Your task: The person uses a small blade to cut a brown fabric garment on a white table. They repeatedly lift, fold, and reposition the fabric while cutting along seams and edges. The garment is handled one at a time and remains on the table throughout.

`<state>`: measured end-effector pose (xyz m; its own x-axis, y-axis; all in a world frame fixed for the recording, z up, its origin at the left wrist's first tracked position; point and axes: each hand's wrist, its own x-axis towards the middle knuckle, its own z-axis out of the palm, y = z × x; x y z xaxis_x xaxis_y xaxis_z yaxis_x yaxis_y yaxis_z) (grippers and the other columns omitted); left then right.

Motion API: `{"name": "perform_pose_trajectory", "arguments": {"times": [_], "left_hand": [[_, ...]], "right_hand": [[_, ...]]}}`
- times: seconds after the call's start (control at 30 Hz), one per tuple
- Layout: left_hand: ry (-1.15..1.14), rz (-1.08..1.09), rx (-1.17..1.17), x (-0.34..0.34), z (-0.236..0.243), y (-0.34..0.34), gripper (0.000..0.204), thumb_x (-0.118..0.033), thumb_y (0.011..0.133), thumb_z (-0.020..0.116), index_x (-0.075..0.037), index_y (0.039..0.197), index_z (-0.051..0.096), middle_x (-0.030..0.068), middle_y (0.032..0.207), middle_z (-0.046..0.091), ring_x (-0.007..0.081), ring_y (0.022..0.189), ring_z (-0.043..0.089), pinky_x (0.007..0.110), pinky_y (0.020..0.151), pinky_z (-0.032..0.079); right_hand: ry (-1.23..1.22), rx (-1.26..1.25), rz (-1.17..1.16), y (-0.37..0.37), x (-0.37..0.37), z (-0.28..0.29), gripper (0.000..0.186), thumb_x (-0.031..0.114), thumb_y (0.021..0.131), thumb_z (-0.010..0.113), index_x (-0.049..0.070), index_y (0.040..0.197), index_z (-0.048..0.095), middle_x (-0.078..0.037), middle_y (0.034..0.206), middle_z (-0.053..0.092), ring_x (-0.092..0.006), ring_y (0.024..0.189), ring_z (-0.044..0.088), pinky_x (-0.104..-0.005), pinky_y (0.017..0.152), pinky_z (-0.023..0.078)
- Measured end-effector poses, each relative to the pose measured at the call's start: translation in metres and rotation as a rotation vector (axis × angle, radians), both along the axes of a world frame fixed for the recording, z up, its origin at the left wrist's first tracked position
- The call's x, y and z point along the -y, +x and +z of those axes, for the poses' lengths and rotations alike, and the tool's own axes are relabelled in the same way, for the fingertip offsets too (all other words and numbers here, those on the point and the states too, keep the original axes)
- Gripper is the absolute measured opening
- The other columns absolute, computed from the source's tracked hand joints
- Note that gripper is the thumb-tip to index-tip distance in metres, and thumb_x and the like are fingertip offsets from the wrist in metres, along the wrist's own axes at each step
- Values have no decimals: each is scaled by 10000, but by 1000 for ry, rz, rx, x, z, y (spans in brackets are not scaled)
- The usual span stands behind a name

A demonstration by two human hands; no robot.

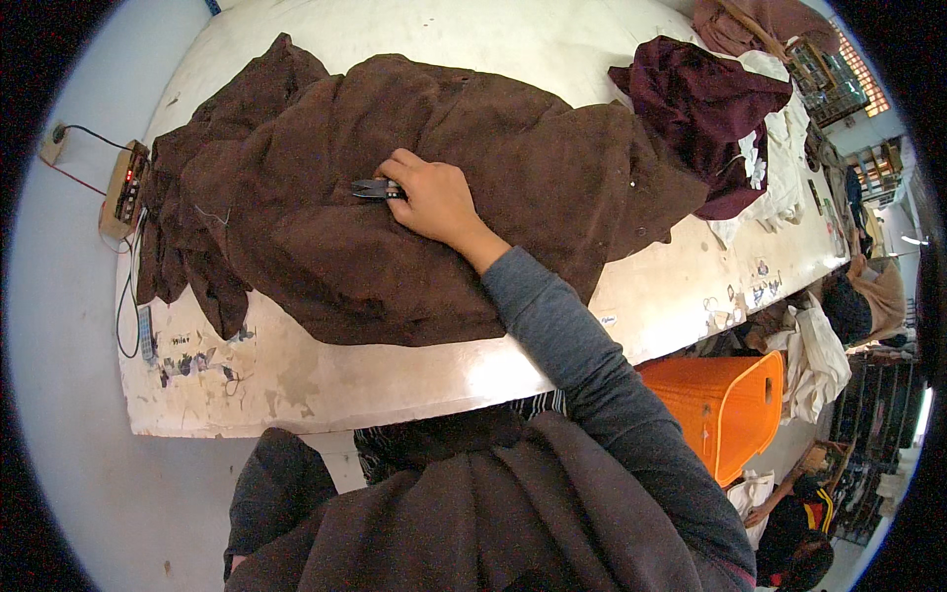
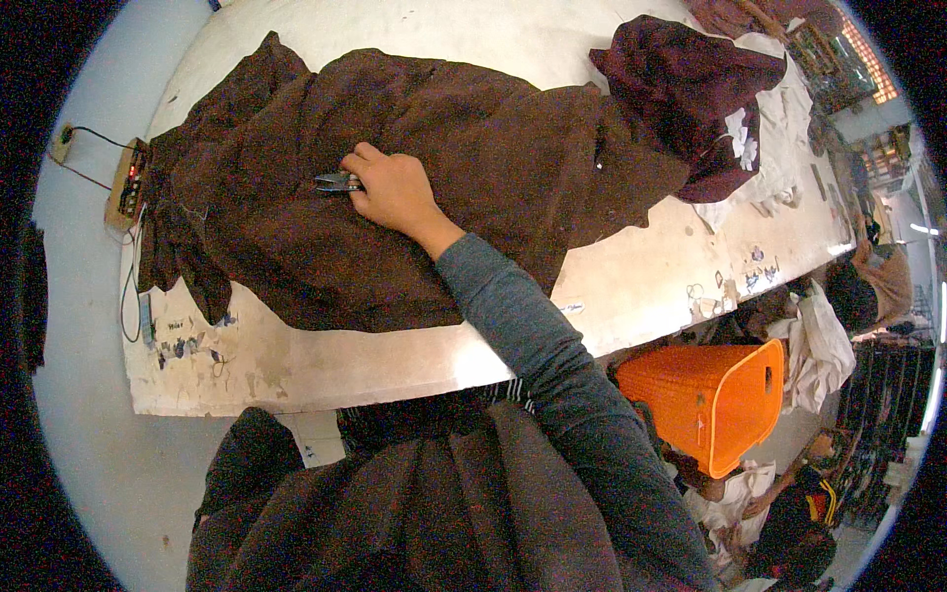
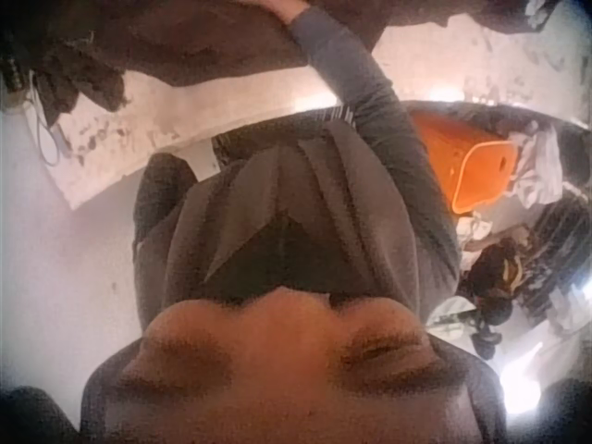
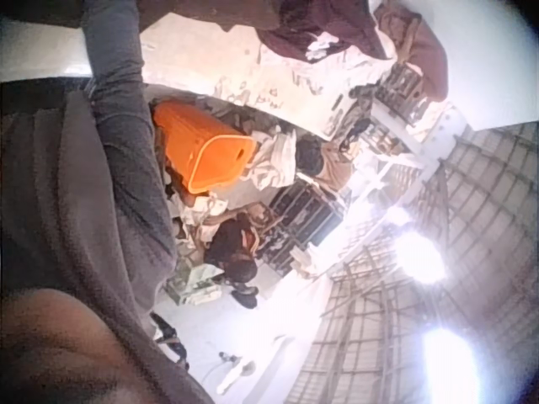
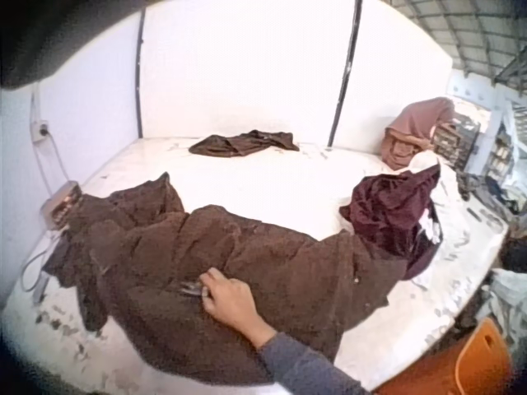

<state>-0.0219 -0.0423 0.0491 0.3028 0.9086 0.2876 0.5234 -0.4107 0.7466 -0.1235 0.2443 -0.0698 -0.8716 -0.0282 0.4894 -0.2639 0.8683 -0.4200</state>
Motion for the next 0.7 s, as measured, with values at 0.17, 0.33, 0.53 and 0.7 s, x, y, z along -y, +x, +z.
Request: {"name": "perform_pose_trajectory", "arguments": {"times": [0.17,0.33,0.53,0.7], "left_hand": [[-4,-17,-6,-1,0,2,366,-344,1027,551,-23,1128,696,132,1065,722,239,984,705,383,783,554],[1,-34,-14,-1,2,4,369,-345,1029,547,-24,1129,697,134,1075,723,239,993,705,383,787,555],[72,-174,-78,17,25,-1,372,-346,1031,542,-24,1131,699,136,1087,724,239,1004,705,383,791,555],[301,-638,-108,84,110,-40,375,-347,1033,538,-24,1132,701,138,1097,725,238,1013,705,383,794,555]], "right_hand": [[19,22,-17,0,0,1,267,164,781,688,121,1043,664,-69,967,616,-317,786,684,-451,707,549],[-14,14,8,0,0,-1,271,161,779,689,117,1045,658,-79,965,612,-328,786,680,-456,717,546],[-33,33,4,5,-5,-1,263,160,787,686,122,1044,651,-81,966,610,-333,795,674,-461,705,537],[-151,-15,68,6,-2,9,267,200,787,715,124,1039,666,-84,964,622,-328,801,677,-445,696,536]]}}
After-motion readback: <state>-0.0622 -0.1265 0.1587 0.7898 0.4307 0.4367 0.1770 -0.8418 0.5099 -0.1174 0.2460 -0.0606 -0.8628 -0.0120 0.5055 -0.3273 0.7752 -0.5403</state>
